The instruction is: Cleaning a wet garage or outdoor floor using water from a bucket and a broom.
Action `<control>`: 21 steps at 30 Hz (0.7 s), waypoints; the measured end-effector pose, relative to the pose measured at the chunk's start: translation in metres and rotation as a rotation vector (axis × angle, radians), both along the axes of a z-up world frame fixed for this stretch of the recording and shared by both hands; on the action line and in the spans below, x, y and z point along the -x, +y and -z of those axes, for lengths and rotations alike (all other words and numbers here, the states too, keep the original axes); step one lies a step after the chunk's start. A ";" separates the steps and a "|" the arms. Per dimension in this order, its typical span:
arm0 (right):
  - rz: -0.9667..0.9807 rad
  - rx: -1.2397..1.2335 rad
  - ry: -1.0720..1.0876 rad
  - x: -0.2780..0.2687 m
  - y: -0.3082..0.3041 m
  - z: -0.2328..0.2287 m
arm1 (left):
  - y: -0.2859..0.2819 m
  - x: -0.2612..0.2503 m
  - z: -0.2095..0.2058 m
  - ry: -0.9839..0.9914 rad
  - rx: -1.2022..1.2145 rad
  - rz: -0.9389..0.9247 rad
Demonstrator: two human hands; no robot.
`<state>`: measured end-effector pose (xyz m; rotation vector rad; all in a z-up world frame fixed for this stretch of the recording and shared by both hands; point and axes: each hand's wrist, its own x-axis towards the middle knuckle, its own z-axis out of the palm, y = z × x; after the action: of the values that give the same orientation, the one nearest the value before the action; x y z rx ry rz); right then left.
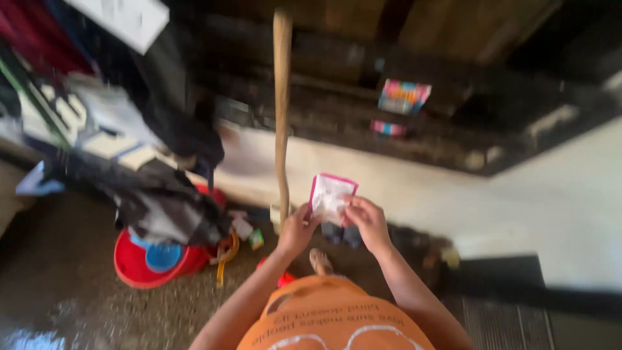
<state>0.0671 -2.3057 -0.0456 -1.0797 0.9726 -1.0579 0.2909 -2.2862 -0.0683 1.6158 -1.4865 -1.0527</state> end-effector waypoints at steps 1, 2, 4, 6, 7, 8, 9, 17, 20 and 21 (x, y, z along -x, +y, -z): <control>-0.009 0.020 -0.005 -0.001 -0.021 -0.016 | -0.020 0.003 -0.004 -0.005 0.020 -0.009; -0.052 0.115 0.079 0.001 -0.033 -0.029 | -0.030 0.008 -0.004 0.004 0.123 -0.058; -0.103 0.210 0.160 0.001 -0.056 -0.049 | -0.051 0.017 -0.012 0.011 0.225 -0.114; -0.124 0.347 0.122 0.001 -0.078 -0.065 | -0.070 0.027 -0.031 0.328 0.162 -0.219; -0.131 0.348 0.123 0.004 -0.087 -0.063 | -0.079 0.032 -0.024 0.330 0.164 -0.225; -0.135 0.353 0.088 0.005 -0.102 -0.063 | -0.095 0.035 -0.020 0.398 0.277 -0.246; -0.139 0.358 0.052 0.005 -0.118 -0.062 | -0.110 0.037 -0.016 0.464 0.391 -0.265; -0.115 0.477 0.113 -0.003 -0.183 -0.042 | -0.127 0.051 -0.118 0.068 0.616 -0.213; -0.090 0.639 0.260 -0.008 -0.168 -0.053 | -0.107 0.035 -0.079 -0.050 0.653 -0.259; -0.052 0.749 0.325 -0.009 -0.162 -0.056 | -0.097 0.027 -0.061 -0.151 0.716 -0.260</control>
<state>0.0764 -2.4678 0.0104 -1.9258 0.7978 -1.2643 0.2638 -2.3831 -0.0068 1.3222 -1.4653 -0.2036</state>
